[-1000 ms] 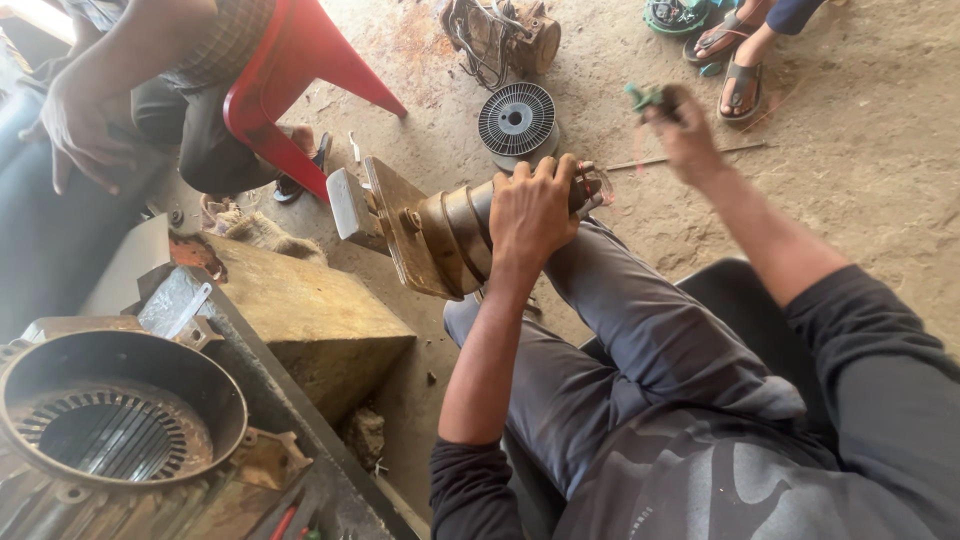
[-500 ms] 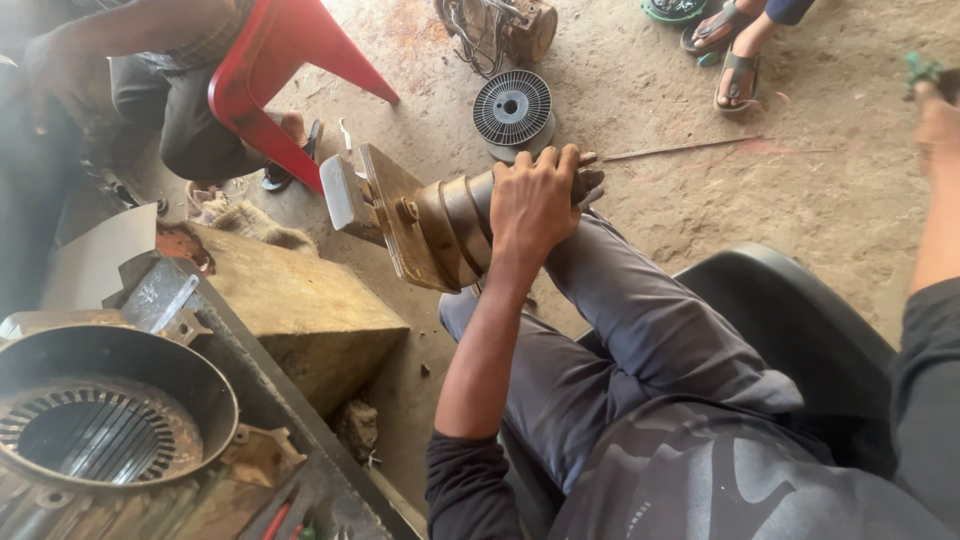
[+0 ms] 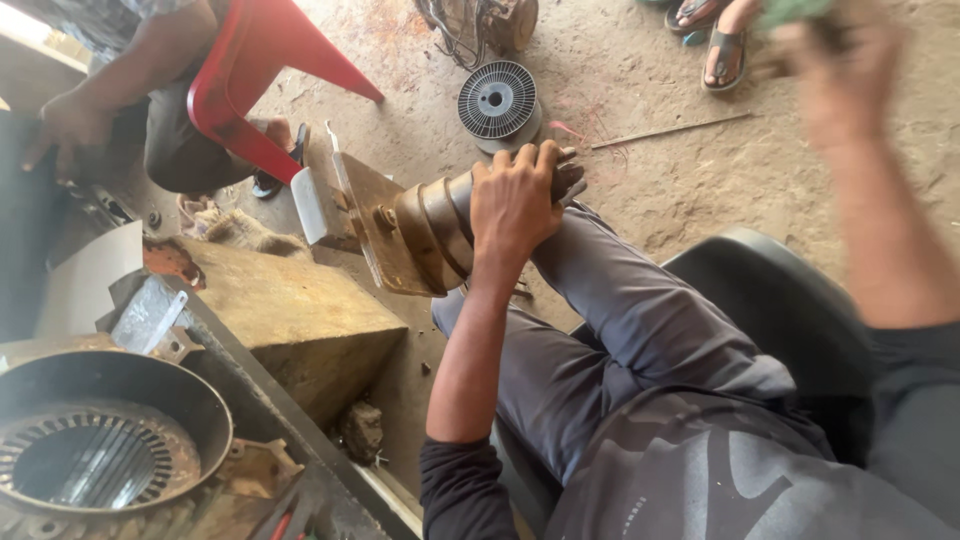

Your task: The person sits in a chair with a motor rotor assembly mounted on a wooden plate resting on their lap. They wrap red insulating tape and wire around the rotor end and use a small green tool to tuck and secure the windings, holding the assembly steady with the other hand.

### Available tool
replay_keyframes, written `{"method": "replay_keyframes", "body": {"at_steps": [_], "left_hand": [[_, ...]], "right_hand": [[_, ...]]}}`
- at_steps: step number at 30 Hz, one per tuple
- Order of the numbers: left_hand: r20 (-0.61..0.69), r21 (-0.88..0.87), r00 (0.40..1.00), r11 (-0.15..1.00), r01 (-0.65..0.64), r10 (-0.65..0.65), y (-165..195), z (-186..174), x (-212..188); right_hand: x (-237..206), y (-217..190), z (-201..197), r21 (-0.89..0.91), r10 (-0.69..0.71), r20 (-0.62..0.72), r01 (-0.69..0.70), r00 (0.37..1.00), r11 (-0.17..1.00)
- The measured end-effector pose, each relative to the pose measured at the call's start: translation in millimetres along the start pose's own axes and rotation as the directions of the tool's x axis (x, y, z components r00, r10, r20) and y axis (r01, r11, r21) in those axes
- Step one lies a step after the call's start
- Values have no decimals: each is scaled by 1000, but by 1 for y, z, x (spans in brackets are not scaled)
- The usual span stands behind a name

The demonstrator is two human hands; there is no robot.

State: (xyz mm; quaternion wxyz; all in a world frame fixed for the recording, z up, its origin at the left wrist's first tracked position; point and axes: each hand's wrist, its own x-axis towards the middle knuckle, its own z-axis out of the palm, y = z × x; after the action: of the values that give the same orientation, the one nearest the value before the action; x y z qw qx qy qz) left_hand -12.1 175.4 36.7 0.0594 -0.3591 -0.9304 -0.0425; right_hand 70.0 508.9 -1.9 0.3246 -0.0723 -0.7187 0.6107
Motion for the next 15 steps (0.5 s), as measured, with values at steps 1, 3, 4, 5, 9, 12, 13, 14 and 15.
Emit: {"method": "replay_keyframes", "body": {"at_steps": [1, 3, 4, 5, 9, 12, 13, 14, 15], "left_hand": [[-4, -11, 1000, 1000, 1, -1, 1, 0, 0], [-6, -4, 1000, 1000, -3, 3, 4, -2, 0], [-10, 0, 1000, 1000, -5, 5, 5, -3, 0], [-11, 2, 1000, 1000, -9, 9, 7, -5, 0], [-26, 3, 1000, 1000, 0, 0, 10, -10, -1], [5, 12, 1000, 1000, 16, -16, 9, -10, -2], [23, 16, 1000, 1000, 20, -20, 8, -10, -2], [10, 6, 1000, 1000, 19, -19, 7, -9, -2], [-3, -4, 1000, 1000, 17, -18, 6, -8, -2]], "right_hand": [[1, 1, 18, -115, -54, 45, 59, 998, 992], [9, 9, 65, -180, -206, 150, 232, 967, 956], [8, 13, 84, -399, -211, 208, 280, 955, 873], [10, 19, 109, -130, -41, 257, 77, 966, 989], [12, 39, 171, -203, -106, 562, 261, 820, 944], [7, 51, 178, -273, 215, 662, -36, 718, 961], [5, 54, 174, -191, 175, 690, -57, 703, 980], [4, 58, 169, -108, 130, 714, -76, 688, 991], [2, 62, 165, -189, 208, 718, -102, 664, 977]]}}
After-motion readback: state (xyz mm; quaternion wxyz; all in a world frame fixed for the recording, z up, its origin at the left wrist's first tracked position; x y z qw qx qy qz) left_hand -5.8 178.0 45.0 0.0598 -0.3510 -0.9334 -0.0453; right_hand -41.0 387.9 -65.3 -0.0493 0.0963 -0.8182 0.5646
